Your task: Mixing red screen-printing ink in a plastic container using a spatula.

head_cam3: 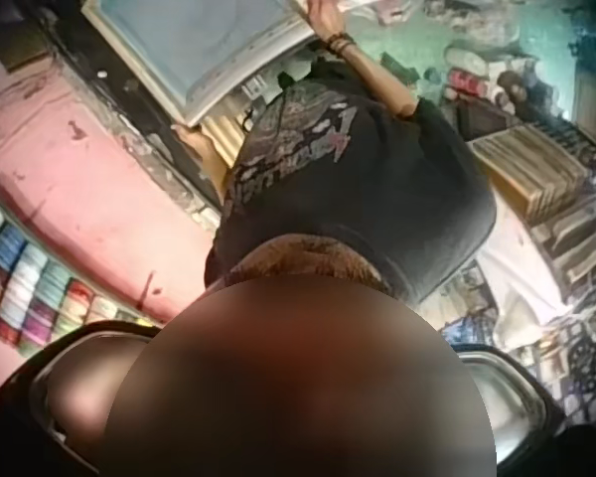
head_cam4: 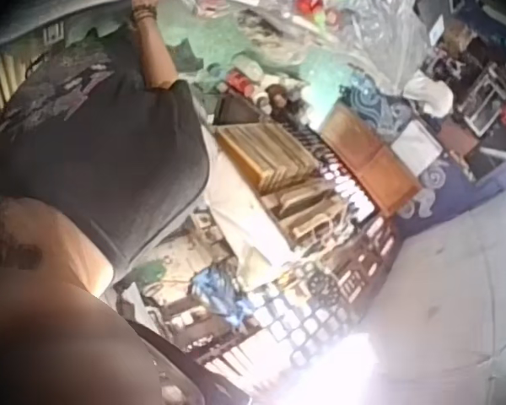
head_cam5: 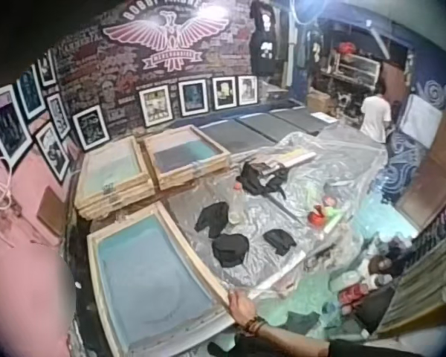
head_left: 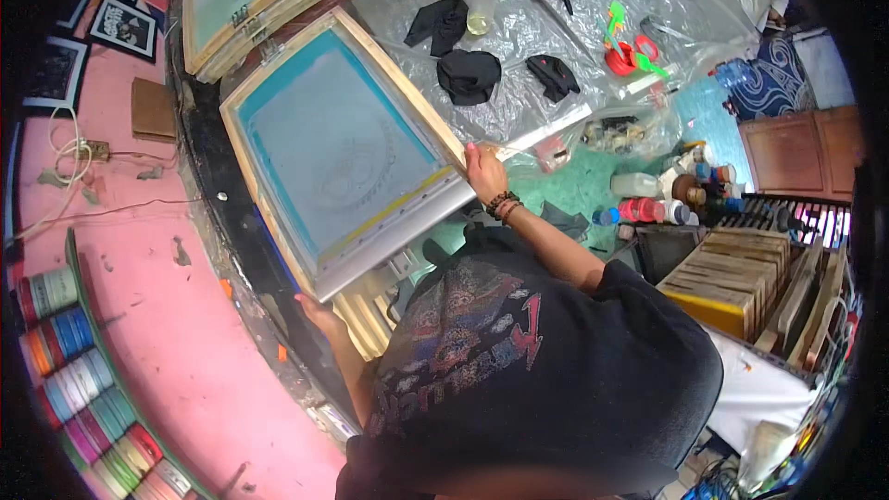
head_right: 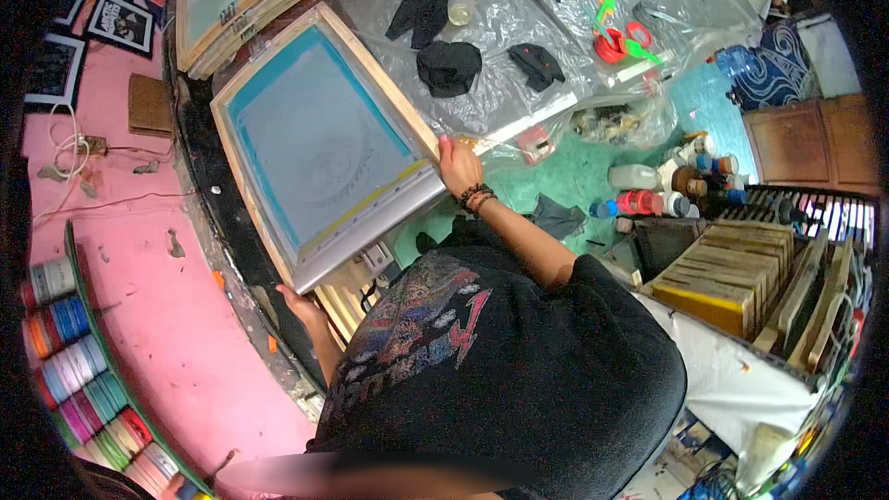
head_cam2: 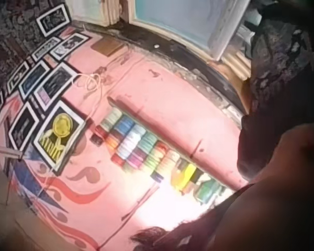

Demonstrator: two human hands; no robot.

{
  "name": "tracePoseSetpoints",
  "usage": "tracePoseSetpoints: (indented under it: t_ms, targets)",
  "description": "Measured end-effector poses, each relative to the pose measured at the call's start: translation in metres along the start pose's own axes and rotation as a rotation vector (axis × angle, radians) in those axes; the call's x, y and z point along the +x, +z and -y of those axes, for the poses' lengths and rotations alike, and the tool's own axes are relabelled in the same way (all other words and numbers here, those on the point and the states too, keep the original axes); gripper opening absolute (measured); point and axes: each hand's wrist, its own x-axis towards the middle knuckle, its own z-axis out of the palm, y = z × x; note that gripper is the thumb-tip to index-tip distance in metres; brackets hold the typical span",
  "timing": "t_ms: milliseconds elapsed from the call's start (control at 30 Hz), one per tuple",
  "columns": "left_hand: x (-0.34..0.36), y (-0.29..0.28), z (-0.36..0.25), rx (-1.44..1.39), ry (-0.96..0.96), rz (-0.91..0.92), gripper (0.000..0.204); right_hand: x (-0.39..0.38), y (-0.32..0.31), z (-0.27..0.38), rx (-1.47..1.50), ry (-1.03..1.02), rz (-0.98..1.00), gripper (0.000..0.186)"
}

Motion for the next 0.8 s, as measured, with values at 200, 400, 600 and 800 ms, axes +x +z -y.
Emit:
tracePoseSetpoints:
  t_ms: [200,400,600,800]
  targets:
    - [0.063,-0.045,-0.001,0.066,-0.082,0.208,0.082,-0.031,0.04,0.009,-0.051,-0.021,-0.011,0.056]
    - [0.093,-0.064,0.023,0.035,-0.155,0.184,0.089,-0.039,0.049,0.009,-0.136,0.002,0.18,0.07]
    - [0.083,-0.056,0.026,0.11,-0.116,0.016,0.096,-0.032,0.05,0.003,-0.218,0.006,0.379,0.081]
    - [0.066,-0.021,-0.001,0.163,-0.218,-0.072,0.099,-0.013,0.049,-0.021,-0.203,0.016,0.483,0.075]
